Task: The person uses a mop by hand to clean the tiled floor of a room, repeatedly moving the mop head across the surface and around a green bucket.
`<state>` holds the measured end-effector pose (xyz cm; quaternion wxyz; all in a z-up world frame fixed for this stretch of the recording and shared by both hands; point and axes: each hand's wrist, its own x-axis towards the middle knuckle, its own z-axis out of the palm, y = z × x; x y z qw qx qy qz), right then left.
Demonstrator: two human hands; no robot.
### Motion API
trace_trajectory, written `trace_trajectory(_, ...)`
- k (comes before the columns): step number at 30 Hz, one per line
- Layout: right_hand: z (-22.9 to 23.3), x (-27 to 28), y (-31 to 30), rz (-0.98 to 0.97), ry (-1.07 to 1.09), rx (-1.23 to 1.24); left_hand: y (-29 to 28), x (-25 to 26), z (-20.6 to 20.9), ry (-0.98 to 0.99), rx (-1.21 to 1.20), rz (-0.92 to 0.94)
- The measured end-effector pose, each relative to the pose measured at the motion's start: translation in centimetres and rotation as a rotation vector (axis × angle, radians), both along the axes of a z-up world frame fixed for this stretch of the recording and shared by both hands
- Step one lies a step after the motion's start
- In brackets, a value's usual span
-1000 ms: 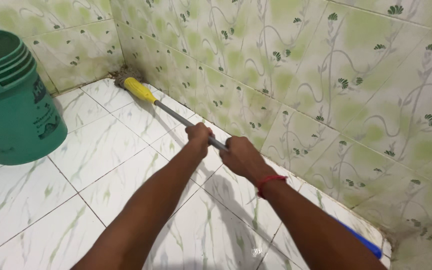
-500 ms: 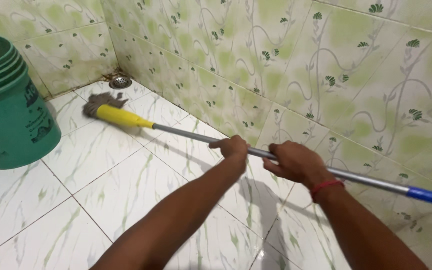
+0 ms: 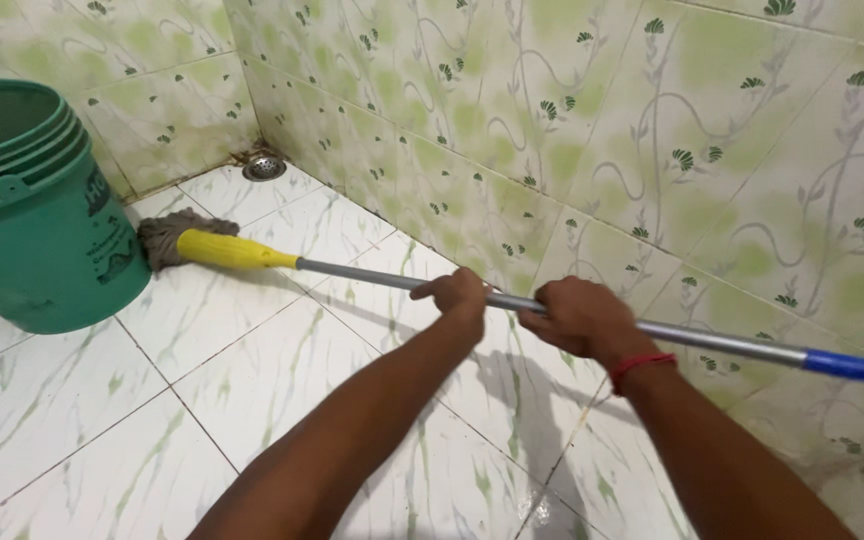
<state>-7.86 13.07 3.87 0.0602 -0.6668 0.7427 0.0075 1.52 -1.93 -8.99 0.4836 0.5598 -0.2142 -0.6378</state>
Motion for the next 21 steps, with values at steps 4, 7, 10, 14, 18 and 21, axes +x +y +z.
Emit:
trace_trajectory(4, -0.8, 3.8, -1.2, -0.011, -0.107, -0.078, -3.3, 3.8, -0.9, 0.065, -0.051, -0.003)
trace_trajectory(7, -0.3, 6.5, -2.4, 0.0, -0.129, -0.134, -6.7, 6.8, -0.9, 0.191, -0.078, -0.001)
trace_trajectory(10, -0.2, 8.3, -2.9, 0.016, -0.125, -0.134, -9.0, 8.3, -1.8, 0.231, -0.09, -0.017)
trace_trajectory(14, -1.2, 7.8, -2.0, 0.038, -0.113, -0.139, -9.8, 7.6, -3.6, 0.243, -0.082, -0.094)
trace_trajectory(18, -2.1, 4.7, -0.7, 0.026, -0.117, -0.172, -6.6, 4.6, -4.0, 0.312, -0.111, -0.133)
trace_trajectory(21, -2.0, 1.7, 0.2, 0.024, -0.055, -0.094, -2.9, 1.5, -2.5, 0.241, -0.008, -0.089)
